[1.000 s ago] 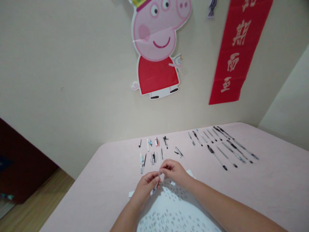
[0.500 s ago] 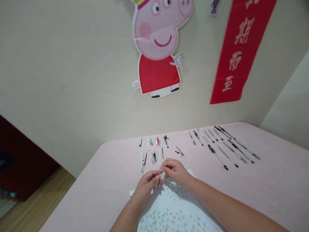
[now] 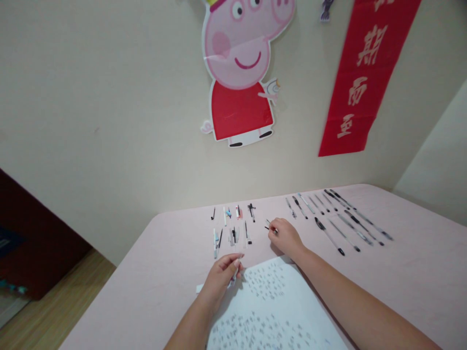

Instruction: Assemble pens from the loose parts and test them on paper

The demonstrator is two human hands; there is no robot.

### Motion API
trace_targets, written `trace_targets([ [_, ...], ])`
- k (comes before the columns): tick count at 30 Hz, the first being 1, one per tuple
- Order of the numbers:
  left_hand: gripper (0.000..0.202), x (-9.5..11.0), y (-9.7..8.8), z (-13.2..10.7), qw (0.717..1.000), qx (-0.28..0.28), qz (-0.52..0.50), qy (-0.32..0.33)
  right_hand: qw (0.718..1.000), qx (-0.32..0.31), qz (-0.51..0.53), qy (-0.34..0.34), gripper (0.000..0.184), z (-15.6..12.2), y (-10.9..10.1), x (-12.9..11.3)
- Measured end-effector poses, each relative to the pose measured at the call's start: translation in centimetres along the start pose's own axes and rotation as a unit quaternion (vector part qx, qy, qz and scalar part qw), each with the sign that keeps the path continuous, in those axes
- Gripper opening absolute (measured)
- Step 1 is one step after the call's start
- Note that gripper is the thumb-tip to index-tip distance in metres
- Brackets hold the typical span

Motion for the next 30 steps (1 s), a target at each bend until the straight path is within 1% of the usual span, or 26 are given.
trace_targets([
  [3,0.035,-0.1,-0.1,0.0,1.0,0.0,0.003,0.0,0.999,0.003,-0.035,-0.009,0.017,0.2,0.2,1.3],
  [5,0.035,-0.1,-0.1,0.0,1.0,-0.003,0.007,0.0,0.998,0.003,-0.049,-0.026,0.019,0.2,0.4,1.8],
  [10,0.034,-0.4,-0.3,0.2,1.0,-0.002,0.003,0.003,0.994,-0.006,-0.086,-0.068,0.023,0.1,0.7,1.4],
  [16,0.037,-0.4,-0.2,0.1,1.0,0.0,0.003,0.001,0.991,-0.02,-0.106,-0.078,0.021,0.1,0.8,1.0],
  [24,0.037,0.0,0.0,-0.1,1.0,-0.004,-0.002,0.002,0.994,-0.02,-0.083,-0.071,0.021,0.1,1.0,1.0],
  [30,0.038,-0.2,-0.1,0.0,1.0,-0.011,-0.01,0.001,0.994,-0.019,-0.065,-0.087,0.022,0.1,1.3,1.0],
])
Point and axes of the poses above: each hand's wrist, its own z-axis towards the middle knuckle, its own y-axis out of the palm, x = y × z, the point moved 2 cm from there along z, towards the middle knuckle, and after that the axes turned 3 degrees about y, right-handed, at the moved point
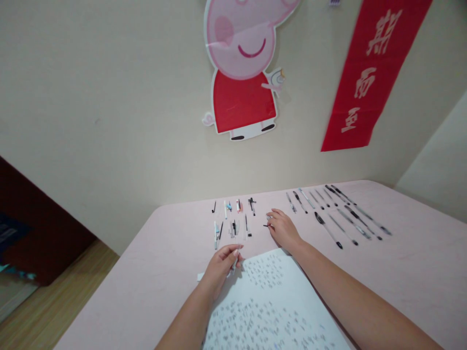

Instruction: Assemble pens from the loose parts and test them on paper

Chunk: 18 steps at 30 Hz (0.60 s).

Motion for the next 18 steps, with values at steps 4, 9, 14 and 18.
trace_targets([
  [4,0.039,0.1,0.0,0.0,1.0,0.003,0.007,0.001,1.0,0.015,0.022,-0.006,0.02,0.0,0.0,0.1],
  [9,0.039,0.0,0.0,0.1,1.0,0.0,0.006,0.005,0.998,0.008,0.057,-0.001,0.017,-0.1,-0.1,-0.5],
  [14,0.038,-0.3,-0.2,0.2,1.0,-0.005,0.008,0.002,0.994,-0.008,0.111,0.019,0.017,-0.4,-0.5,-2.4],
  [18,0.039,-0.5,-0.3,0.4,1.0,-0.008,0.008,0.004,0.973,-0.034,0.225,0.024,0.016,-0.5,-0.6,-4.3],
])
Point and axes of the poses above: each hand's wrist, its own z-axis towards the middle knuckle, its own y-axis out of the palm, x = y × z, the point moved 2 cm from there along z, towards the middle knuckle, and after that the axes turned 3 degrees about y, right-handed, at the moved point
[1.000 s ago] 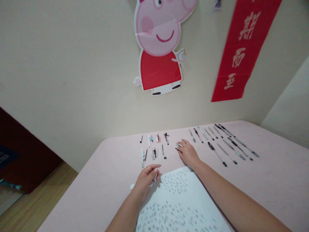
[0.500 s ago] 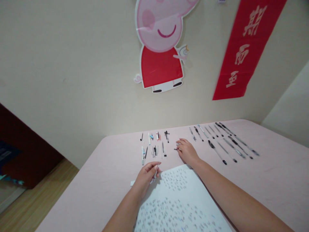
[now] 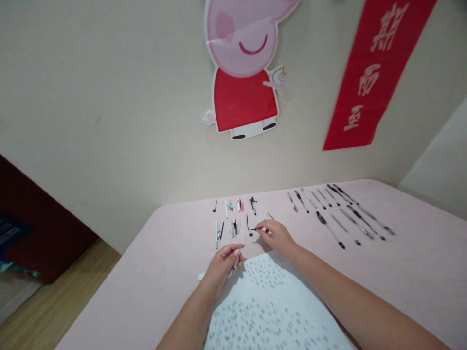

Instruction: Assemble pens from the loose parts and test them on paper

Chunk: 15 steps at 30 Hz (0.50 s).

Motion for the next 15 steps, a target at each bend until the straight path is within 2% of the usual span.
trace_targets([
  [6,0.04,0.0,0.0,0.1,1.0,-0.003,0.012,-0.001,0.975,-0.072,0.195,0.075,0.013,-0.5,1.5,-2.0],
  [11,0.038,0.4,0.3,-0.1,1.0,-0.001,0.008,-0.005,0.962,-0.095,0.237,0.095,0.014,-0.8,1.6,-2.8],
  [15,0.038,0.6,0.3,-0.2,1.0,0.002,0.024,-0.006,0.958,-0.079,0.254,0.107,0.018,-0.8,1.4,-2.7],
])
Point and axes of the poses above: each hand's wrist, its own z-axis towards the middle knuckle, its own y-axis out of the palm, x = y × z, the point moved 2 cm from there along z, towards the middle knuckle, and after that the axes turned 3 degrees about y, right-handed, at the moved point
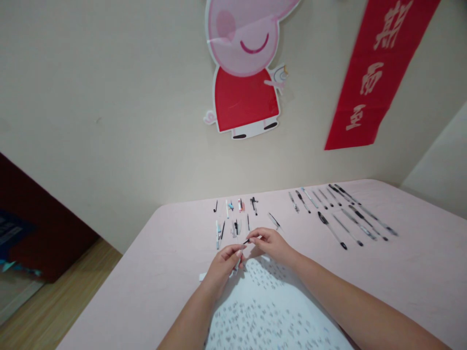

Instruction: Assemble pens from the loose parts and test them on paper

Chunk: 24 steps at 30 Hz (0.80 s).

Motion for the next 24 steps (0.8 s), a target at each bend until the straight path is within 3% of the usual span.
trace_targets([
  [5,0.036,0.16,0.09,-0.16,1.0,0.0,0.002,0.008,1.0,0.011,0.023,0.016,0.02,0.07,-0.16,0.21],
  [11,0.037,0.07,0.1,-0.05,1.0,-0.007,0.004,0.014,0.998,-0.021,0.047,0.023,0.021,-0.07,0.27,0.32],
  [19,0.034,-0.01,0.17,0.02,0.998,-0.044,0.011,0.038,0.998,-0.042,0.043,-0.024,0.02,-0.19,0.57,0.2],
  [24,0.036,0.07,0.25,-0.05,0.998,-0.042,0.01,0.037,0.997,-0.047,0.062,-0.017,0.019,-0.3,0.76,-0.01],
])
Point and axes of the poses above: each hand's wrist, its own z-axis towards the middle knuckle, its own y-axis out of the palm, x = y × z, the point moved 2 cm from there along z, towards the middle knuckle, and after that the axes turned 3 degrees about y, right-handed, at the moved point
